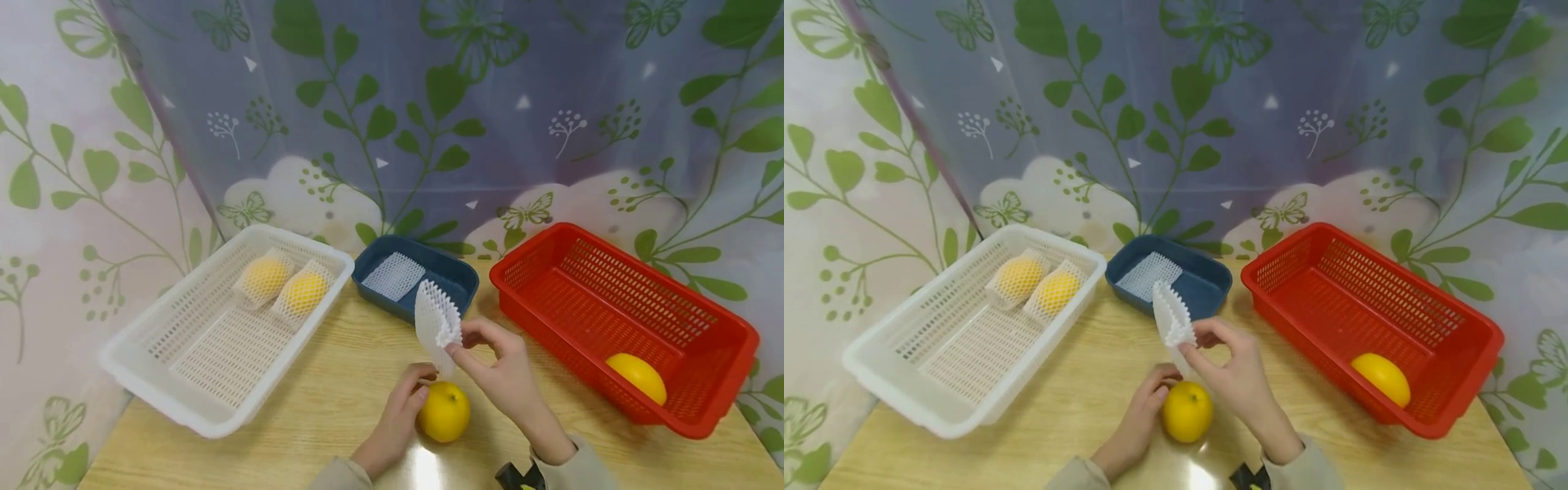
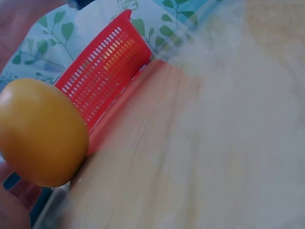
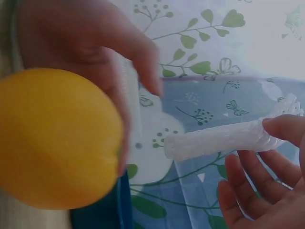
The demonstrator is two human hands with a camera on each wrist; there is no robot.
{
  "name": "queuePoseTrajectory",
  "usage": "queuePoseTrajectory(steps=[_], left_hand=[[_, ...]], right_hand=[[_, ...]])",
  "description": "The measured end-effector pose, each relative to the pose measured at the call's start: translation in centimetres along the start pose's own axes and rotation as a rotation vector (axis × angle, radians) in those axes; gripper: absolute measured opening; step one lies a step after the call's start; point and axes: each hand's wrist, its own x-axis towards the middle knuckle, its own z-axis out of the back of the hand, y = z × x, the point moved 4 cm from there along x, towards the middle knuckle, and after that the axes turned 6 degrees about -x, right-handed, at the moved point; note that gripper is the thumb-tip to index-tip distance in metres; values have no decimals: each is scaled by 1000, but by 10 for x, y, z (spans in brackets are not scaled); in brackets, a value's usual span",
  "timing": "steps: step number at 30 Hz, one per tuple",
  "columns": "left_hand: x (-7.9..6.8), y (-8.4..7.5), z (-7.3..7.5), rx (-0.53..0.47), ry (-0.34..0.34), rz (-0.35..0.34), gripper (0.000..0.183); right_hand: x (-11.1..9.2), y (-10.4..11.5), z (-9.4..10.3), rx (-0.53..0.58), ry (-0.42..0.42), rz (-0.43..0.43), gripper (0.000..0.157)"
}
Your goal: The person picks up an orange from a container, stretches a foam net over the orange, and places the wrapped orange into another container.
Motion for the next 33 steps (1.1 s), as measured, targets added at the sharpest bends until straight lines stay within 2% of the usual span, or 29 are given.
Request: queuePoseTrajectory(steps=[3, 5, 11, 16, 18, 21, 25, 27, 30, 33], left_hand=[[5, -7, 6, -16, -35, -12, 30], [7, -12, 8, -35, -47, 4, 29], [13, -23, 13, -101, -105, 165, 34], [21, -32, 14, -187, -205, 156, 16], [23, -34, 14, -289, -248, 183, 13], [25, -36, 15, -533, -293, 238, 19], [27, -41, 15, -838, -283, 304, 27], [27, -42, 14, -916, -265, 340, 29], [25, -46, 12, -977, -236, 403, 30], [22, -49, 10, -1050, -226, 470, 34]], right_hand=[[-12, -1, -5, -2, 12, 40, 32], [-19, -2, -5, 9, 22, 53, 33], [-30, 1, -7, 82, 41, 99, 37], [-36, 5, -12, 106, 45, 160, 42], [-38, 6, -14, 114, 46, 171, 42], [-39, 7, -18, 132, 53, 160, 42], [-39, 6, -21, 229, 104, 88, 42], [-39, 6, -22, 330, 153, 50, 41], [-40, 5, -24, 503, 203, 8, 38], [-40, 4, -24, 609, 181, -72, 31]])
